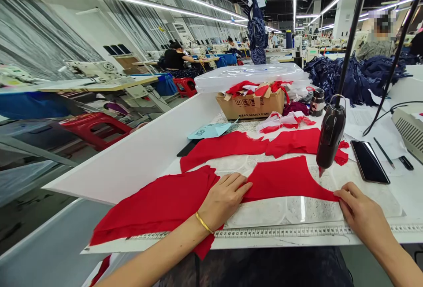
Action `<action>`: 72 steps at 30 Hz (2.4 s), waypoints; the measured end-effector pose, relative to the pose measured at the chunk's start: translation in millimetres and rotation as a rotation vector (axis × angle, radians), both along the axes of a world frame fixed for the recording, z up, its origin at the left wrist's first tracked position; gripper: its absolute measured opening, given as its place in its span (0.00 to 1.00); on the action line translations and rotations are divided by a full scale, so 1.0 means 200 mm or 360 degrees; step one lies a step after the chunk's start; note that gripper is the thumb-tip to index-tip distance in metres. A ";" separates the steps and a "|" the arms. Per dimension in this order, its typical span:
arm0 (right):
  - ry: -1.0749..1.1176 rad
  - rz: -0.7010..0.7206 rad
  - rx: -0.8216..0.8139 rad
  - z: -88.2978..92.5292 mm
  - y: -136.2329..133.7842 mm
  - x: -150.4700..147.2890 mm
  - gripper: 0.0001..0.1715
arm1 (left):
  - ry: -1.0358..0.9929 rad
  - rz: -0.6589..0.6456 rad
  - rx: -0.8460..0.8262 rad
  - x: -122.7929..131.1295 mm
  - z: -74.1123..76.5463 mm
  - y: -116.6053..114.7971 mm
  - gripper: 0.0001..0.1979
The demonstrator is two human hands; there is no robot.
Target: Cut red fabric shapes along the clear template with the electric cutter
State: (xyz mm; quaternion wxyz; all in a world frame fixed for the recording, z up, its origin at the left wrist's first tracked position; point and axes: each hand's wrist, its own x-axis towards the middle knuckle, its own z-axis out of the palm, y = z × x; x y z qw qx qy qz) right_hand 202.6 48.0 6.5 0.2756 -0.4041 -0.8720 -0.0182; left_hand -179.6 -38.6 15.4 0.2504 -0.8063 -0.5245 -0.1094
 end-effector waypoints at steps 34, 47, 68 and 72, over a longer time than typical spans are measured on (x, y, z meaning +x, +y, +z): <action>0.1431 0.0033 -0.0390 0.47 0.24 -0.42 0.14 | -0.0404 -0.0876 -0.0546 0.82 -0.09 0.24 0.26; 0.1573 -0.0107 -0.0417 0.44 0.12 -0.27 0.12 | -0.0416 -0.0952 -0.0595 0.84 -0.07 0.24 0.28; 0.1597 -0.0223 -0.0355 0.41 0.11 -0.24 0.13 | -0.0401 -0.0990 -0.0668 0.84 -0.07 0.24 0.33; 0.1602 -0.0242 -0.0351 0.41 0.11 -0.23 0.14 | -0.0424 -0.0995 -0.0706 0.84 -0.06 0.24 0.33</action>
